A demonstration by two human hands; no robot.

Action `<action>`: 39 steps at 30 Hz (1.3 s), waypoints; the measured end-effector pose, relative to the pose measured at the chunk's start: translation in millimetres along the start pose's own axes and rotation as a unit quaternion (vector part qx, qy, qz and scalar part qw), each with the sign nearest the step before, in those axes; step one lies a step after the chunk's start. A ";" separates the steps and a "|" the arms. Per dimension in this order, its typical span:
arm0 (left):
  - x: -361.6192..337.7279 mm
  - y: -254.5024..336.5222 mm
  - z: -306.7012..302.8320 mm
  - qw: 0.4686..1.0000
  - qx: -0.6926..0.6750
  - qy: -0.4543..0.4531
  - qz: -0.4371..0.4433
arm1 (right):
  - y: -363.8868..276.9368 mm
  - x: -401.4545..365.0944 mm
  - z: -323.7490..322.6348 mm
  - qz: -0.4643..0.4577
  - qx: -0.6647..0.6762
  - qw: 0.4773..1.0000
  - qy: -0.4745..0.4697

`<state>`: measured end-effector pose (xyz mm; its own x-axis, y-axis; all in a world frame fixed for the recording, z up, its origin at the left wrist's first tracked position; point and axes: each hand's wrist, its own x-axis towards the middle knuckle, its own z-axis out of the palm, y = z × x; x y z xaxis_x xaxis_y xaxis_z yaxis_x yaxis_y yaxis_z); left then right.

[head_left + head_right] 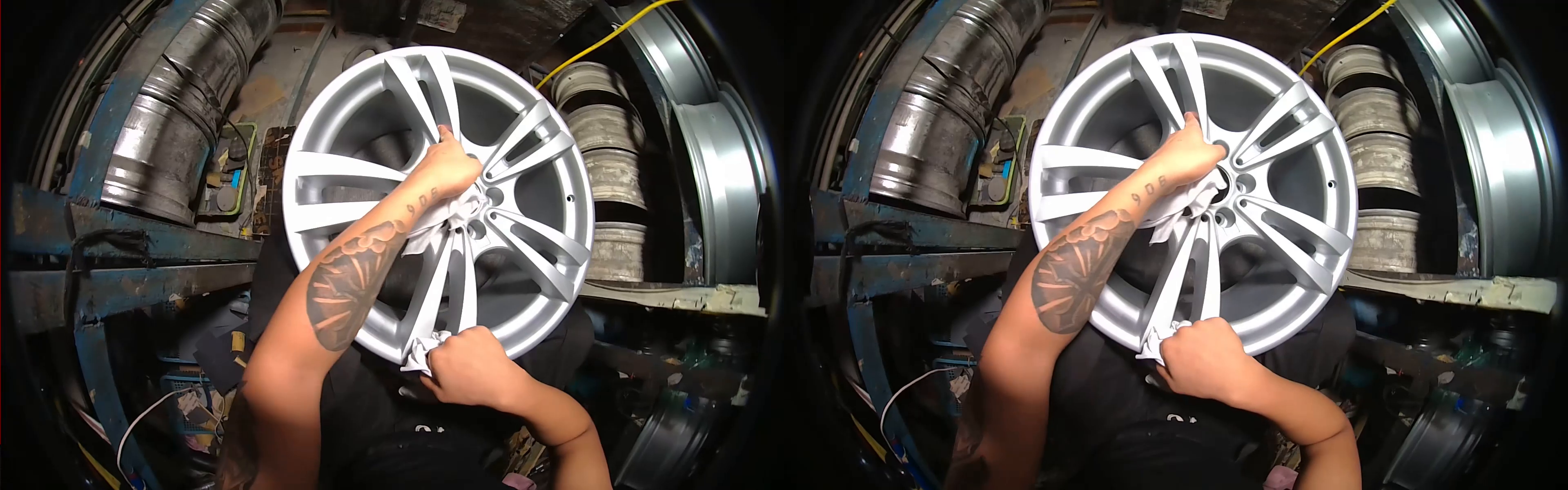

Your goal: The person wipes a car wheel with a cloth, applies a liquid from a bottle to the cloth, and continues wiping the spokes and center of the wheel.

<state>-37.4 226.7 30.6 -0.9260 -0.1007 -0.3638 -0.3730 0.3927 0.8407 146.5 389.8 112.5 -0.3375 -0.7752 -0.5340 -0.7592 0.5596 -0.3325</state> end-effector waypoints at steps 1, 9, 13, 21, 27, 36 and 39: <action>3.0 2.6 0.4 0.998 -0.046 -0.018 -0.026 | 2.0 3.4 -7.4 -0.014 0.002 1.000 -0.026; -10.4 11.4 1.2 0.999 0.005 0.013 -0.033 | 28.9 19.0 -16.6 -0.152 0.022 0.986 -0.059; -8.4 16.7 -9.9 0.999 0.009 -0.004 -0.035 | 35.7 12.1 -0.5 -0.165 0.054 0.985 0.025; -43.9 20.1 -14.9 0.988 0.115 -0.092 0.041 | 47.1 4.3 3.3 -0.190 0.119 0.974 0.021; -73.4 23.8 -14.5 0.965 0.166 -0.170 0.109 | 50.8 9.0 -14.4 -0.182 0.149 0.971 -0.041; -35.9 -0.5 -50.1 0.987 -0.023 -0.157 0.021 | 50.8 9.4 -12.2 -0.168 0.151 0.972 -0.058; -24.4 -2.3 -50.9 0.981 -0.102 -0.167 -0.007 | 39.6 -0.5 12.5 -0.082 0.153 0.985 -0.004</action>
<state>-16.8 181.7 58.0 -0.8626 0.2129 -0.4589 -0.4216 0.1988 0.8847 123.6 416.0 89.8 -0.2177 -0.8610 -0.4597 -0.6002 0.4895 -0.6326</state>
